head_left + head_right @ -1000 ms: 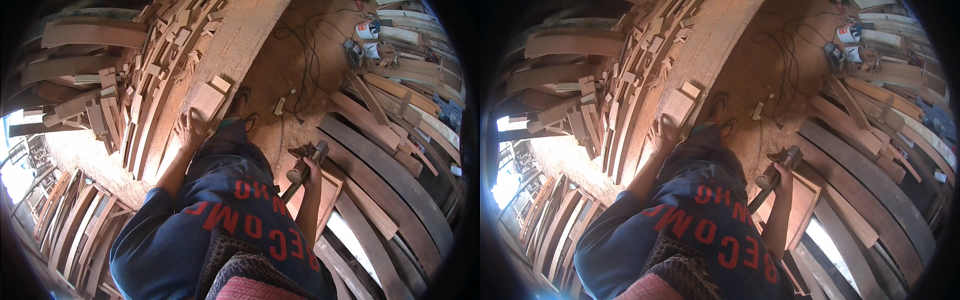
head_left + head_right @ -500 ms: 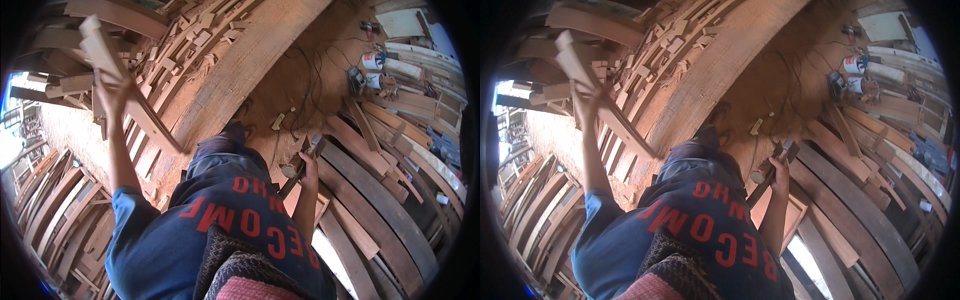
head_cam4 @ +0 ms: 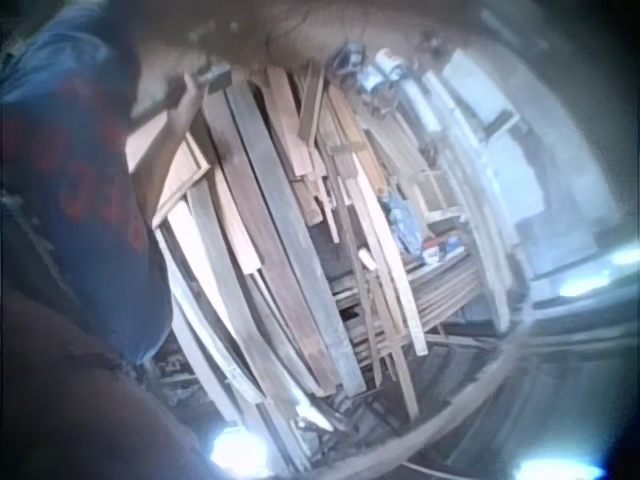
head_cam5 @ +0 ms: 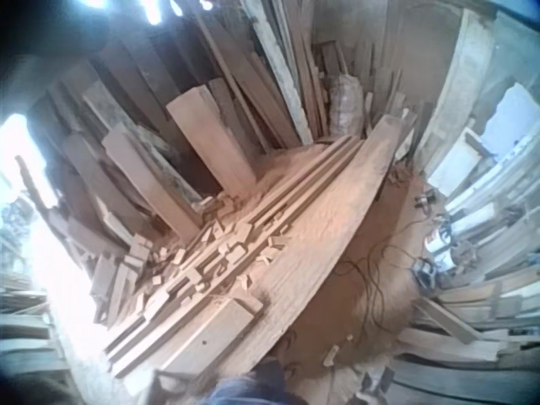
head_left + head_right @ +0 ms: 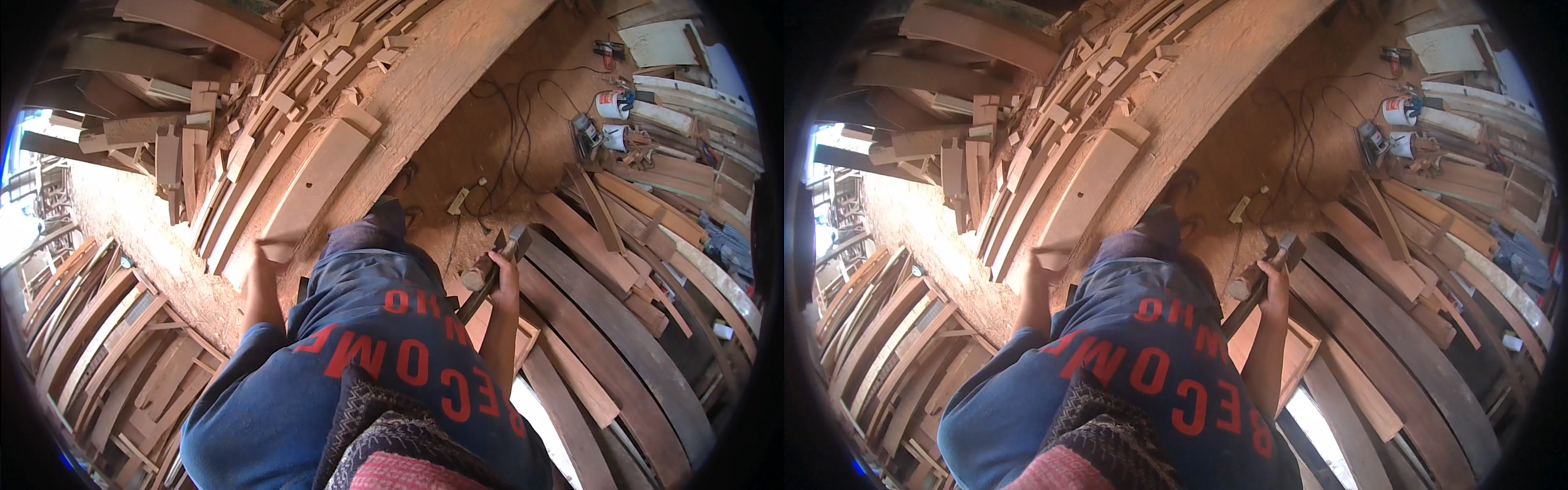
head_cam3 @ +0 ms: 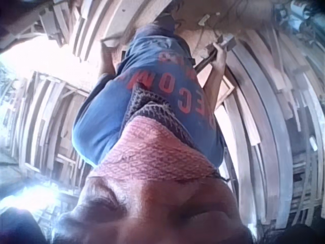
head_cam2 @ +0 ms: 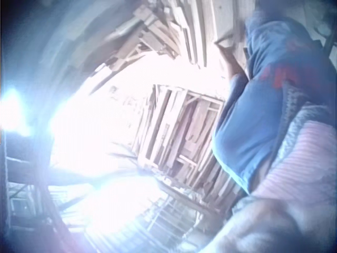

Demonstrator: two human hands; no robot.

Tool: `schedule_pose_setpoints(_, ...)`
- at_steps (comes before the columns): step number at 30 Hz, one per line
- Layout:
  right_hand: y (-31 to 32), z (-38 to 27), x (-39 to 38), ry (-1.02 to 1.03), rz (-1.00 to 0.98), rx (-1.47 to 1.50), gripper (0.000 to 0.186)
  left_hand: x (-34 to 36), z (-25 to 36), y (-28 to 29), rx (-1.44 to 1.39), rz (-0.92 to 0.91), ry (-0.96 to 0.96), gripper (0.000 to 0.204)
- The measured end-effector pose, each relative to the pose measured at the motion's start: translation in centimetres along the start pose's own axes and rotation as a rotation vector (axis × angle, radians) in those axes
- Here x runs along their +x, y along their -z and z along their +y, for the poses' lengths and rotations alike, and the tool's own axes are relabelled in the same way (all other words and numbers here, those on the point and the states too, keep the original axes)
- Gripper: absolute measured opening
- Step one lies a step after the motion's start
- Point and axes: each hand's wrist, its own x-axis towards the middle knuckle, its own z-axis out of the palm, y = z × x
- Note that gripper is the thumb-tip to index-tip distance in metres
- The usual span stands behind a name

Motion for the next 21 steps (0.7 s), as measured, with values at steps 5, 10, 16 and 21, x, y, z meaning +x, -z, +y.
schedule_pose_setpoints(5,-0.5,-0.8,-0.2,-0.028,-0.024,-0.008,0.019,-1.7,-7.5,-0.9,1.073,0.403,-0.861,0.111)
schedule_pose_setpoints(10,-2.7,-1.5,-0.7,0.013,-0.043,-0.044,0.021,-7.5,-8.7,-7.7,1.708,0.179,-1.483,0.121)
schedule_pose_setpoints(16,-3.8,-2.2,-2.1,0.085,-0.136,-0.053,0.021,-4.8,-8.2,-9.3,1.865,-0.042,-1.453,0.12)
schedule_pose_setpoints(21,-4.6,-3.1,-4.4,0.146,-0.191,-0.134,0.024,-1.9,-8.5,-4.8,1.911,-0.049,-1.488,0.125)
